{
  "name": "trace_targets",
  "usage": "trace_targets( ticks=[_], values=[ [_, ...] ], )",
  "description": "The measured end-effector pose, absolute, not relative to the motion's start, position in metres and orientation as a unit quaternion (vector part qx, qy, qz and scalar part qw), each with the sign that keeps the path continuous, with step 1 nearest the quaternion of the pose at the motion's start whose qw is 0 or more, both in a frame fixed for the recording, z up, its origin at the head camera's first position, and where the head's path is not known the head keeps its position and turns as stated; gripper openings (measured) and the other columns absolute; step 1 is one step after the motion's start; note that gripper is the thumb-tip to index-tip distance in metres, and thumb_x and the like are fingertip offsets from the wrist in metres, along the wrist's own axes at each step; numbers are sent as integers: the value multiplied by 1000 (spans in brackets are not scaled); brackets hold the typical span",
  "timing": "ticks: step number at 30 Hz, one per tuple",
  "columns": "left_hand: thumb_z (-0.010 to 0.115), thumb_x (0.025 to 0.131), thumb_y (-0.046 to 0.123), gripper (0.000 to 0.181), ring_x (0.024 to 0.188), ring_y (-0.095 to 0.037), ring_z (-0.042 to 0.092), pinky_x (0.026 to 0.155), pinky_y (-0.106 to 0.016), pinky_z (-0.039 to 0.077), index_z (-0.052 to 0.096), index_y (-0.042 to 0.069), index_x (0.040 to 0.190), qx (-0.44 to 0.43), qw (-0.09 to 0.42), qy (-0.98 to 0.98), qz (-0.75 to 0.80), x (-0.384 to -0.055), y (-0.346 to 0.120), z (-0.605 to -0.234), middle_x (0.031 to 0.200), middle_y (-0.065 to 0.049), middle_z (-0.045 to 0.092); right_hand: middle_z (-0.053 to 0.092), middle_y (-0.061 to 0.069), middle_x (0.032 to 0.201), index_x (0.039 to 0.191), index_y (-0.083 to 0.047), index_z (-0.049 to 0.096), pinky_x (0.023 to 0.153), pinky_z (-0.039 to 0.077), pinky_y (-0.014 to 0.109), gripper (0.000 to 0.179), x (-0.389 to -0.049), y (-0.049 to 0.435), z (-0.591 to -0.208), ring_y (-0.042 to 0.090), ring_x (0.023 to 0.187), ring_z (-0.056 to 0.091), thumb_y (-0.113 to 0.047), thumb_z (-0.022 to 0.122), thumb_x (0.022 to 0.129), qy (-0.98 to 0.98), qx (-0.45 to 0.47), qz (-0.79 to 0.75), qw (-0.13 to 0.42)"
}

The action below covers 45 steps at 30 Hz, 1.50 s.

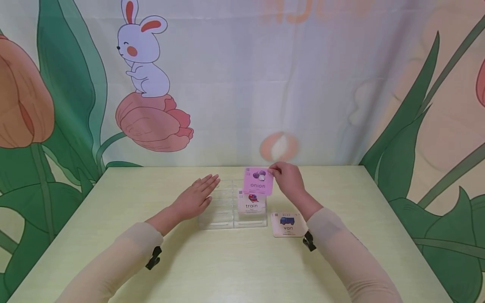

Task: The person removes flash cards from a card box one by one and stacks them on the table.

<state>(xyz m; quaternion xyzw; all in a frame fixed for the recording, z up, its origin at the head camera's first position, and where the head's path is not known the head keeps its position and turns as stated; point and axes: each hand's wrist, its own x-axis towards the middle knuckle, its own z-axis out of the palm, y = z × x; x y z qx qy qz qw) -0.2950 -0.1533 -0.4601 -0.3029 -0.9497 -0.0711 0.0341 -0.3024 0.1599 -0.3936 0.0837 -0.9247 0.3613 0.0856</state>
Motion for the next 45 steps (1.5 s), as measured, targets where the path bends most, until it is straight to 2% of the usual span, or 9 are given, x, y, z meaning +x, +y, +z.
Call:
trace_targets(
  ticks=[28, 38, 45],
  values=[
    [45, 106, 16, 59, 158, -36, 26, 130, -54, 25, 29, -1, 160, -309, 37, -948, -71, -293, -153, -457, 169, -17, 28, 74, 23, 109, 116, 4, 72, 75, 54, 30, 27, -292, 195, -394, 32, 91, 67, -17, 60, 104, -929, 39, 360, 81],
    [46, 105, 17, 60, 158, -36, 27, 130, -53, 26, 29, -1, 160, -309, 41, -948, -67, -294, -154, -459, 169, -17, 28, 73, 24, 117, 120, 3, 72, 86, 57, 39, 30, -286, 211, -395, 34, 100, 68, -19, 60, 104, -926, 10, 375, 51],
    [46, 107, 18, 59, 159, -35, 25, 130, -52, 24, 28, 0, 160, -306, 40, -948, -71, -294, -154, -460, 170, -16, 27, 73, 24, 115, 119, 4, 72, 75, 50, 27, 30, -282, 222, -399, 30, 94, 65, -19, 62, 103, -924, -8, 379, 46]
  ],
)
